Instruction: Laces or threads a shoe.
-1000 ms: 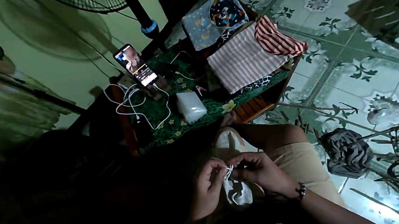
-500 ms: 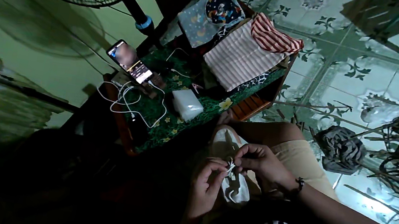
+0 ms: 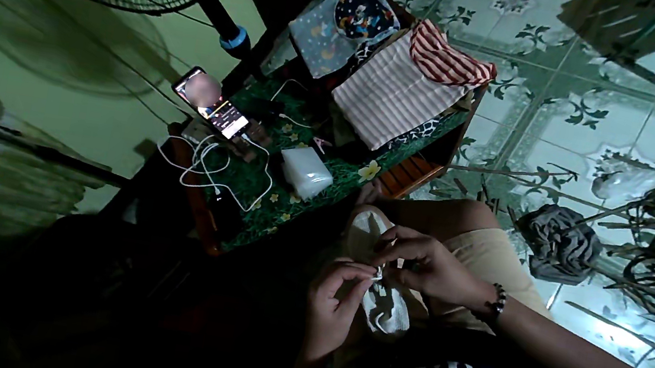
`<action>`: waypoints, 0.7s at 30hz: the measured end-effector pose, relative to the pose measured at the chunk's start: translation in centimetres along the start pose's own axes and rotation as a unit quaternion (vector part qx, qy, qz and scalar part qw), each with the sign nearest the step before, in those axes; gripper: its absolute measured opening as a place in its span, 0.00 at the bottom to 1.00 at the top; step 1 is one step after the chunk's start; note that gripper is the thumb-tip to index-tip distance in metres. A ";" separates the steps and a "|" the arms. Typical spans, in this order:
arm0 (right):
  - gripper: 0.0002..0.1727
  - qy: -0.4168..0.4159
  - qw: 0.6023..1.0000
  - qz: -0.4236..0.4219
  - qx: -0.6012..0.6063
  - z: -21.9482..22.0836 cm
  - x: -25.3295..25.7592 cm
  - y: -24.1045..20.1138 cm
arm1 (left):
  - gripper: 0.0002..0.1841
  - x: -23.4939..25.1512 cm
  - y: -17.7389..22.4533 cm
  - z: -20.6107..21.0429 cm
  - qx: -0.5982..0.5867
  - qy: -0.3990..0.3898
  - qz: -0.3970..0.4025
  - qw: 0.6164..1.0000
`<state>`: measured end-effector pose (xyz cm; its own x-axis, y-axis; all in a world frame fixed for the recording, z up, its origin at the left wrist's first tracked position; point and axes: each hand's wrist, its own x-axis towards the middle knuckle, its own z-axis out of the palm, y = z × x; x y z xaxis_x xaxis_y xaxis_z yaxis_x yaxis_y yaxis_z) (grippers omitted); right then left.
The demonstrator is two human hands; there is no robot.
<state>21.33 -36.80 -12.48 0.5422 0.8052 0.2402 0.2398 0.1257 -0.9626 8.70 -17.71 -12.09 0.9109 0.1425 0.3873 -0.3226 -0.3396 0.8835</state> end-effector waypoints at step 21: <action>0.08 0.022 0.999 -0.005 0.046 0.4 -0.4 1.1 | 0.06 0.6 0.6 0.3 0.028 -0.012 -0.044 0.999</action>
<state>21.07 -36.79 -13.68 0.5753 0.7781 0.2522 0.1713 0.1869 -0.9673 9.11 -18.13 -11.44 0.9411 0.1517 0.3021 -0.2270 -0.3786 0.8973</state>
